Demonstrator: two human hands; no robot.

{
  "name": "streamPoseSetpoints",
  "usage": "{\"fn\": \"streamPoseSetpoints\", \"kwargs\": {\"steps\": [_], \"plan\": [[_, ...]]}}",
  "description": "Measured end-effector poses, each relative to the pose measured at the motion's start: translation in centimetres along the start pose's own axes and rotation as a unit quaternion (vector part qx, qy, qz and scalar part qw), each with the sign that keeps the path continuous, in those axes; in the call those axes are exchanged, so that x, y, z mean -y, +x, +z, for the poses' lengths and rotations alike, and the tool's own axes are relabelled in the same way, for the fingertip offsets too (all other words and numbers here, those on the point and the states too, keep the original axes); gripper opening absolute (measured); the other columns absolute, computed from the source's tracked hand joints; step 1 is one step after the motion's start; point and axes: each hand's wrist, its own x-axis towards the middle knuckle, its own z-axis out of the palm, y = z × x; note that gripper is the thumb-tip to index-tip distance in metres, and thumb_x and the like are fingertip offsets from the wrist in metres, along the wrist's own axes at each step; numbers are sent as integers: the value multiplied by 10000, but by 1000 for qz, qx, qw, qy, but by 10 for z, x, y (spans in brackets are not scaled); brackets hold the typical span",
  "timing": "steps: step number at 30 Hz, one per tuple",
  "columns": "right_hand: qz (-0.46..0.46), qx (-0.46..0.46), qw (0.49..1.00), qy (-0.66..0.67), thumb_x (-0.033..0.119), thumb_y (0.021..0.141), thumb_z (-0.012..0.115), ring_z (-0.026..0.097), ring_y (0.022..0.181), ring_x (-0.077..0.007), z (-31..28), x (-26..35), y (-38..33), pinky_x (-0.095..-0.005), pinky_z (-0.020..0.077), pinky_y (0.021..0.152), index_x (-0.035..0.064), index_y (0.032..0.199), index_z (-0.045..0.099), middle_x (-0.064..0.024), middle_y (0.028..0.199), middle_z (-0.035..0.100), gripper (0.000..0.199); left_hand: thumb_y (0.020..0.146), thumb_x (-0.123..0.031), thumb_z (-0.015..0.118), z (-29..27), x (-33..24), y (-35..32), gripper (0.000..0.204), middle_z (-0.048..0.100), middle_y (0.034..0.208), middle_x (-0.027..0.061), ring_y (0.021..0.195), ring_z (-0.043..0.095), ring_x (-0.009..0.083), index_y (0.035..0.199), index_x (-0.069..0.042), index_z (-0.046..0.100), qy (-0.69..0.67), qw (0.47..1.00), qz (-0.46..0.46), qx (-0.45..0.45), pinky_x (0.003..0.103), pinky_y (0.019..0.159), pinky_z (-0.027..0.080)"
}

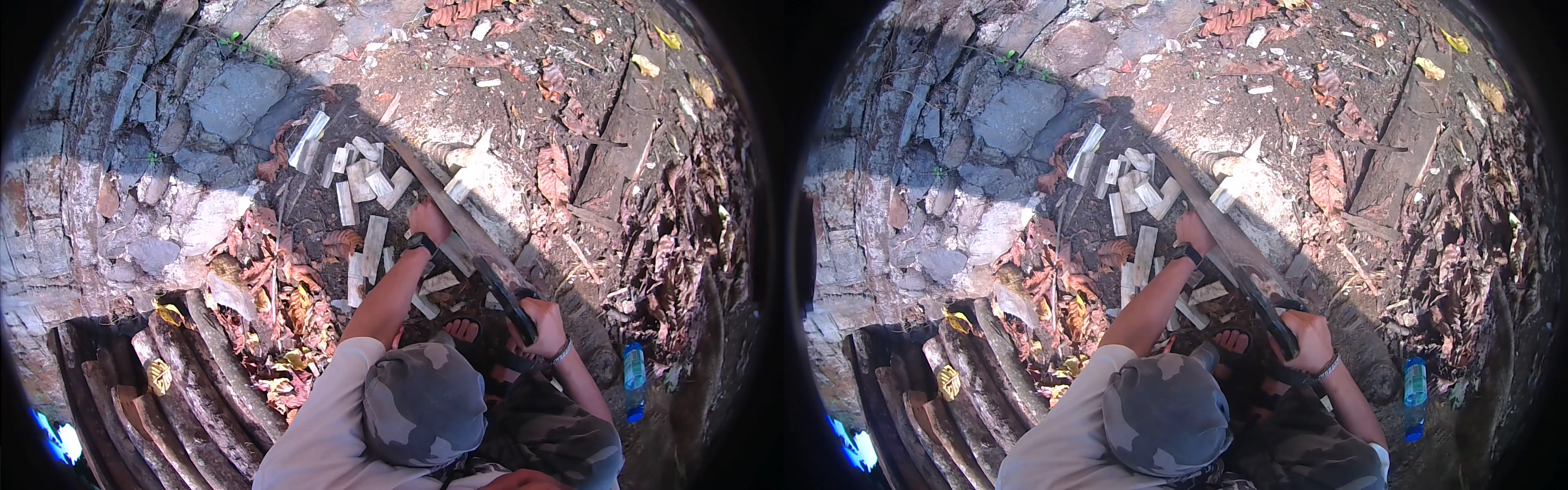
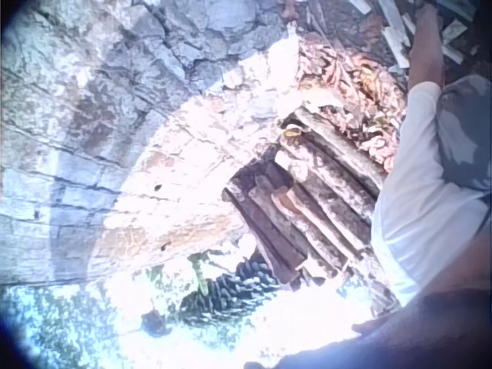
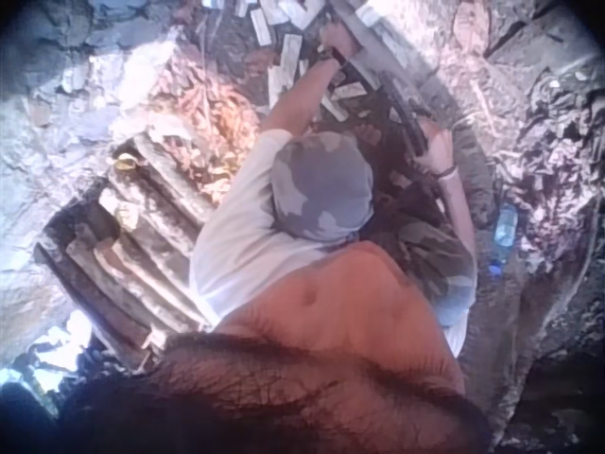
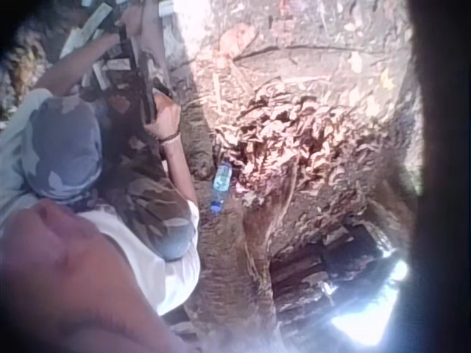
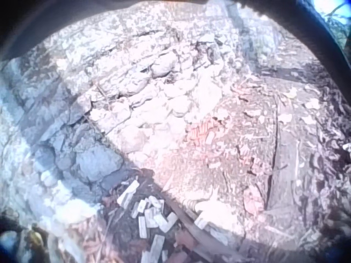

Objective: The person sits on the ground and uses a hand saw to cut small pieces of light-colored wood into smaller segments. The person holds the wood with one hand and saws with the other, accumulating a pile of cut pieces on the ground.

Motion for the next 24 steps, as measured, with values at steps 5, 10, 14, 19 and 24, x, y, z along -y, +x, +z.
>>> {"fn": "streamPoseSetpoints", "kwargs": {"steps": [5,10,14,19,24], "plan": [[0,-20,1000,-2,140,718,750,586,575,-338,3,1,1,-400,462,522,55,693,521,-115,622,534,245,727,-295,742,1,-8,-3,458,706,879,226,810,696,403,1049,0,603,35,999,26,24,503,726,561],[28,-46,998,-25,114,682,752,553,490,-320,-13,-1,-91,-386,424,466,58,647,508,-105,566,499,252,706,-316,778,-15,-22,23,467,709,918,224,869,693,410,1025,-29,593,-3,989,-146,-12,501,773,560],[58,-68,996,13,97,646,753,525,469,-313,-27,-15,-119,-375,405,456,62,646,529,-92,551,461,227,680,-338,803,-17,-15,21,494,710,921,226,895,691,409,1020,-39,609,-31,980,-197,-29,495,793,552],[15,-90,995,26,98,631,715,553,473,-307,-29,-11,-102,-356,419,475,54,648,526,-98,557,503,194,673,-314,808,-20,-2,9,517,699,911,243,877,678,434,1024,-22,566,-138,966,-198,-90,512,756,550],[-19,-178,983,50,109,617,679,545,490,-319,-27,3,-102,-357,413,489,43,680,558,-107,581,510,151,706,-285,785,-42,23,-21,529,680,972,263,921,661,442,1080,4,549,-213,961,-142,-100,512,789,528]]}}
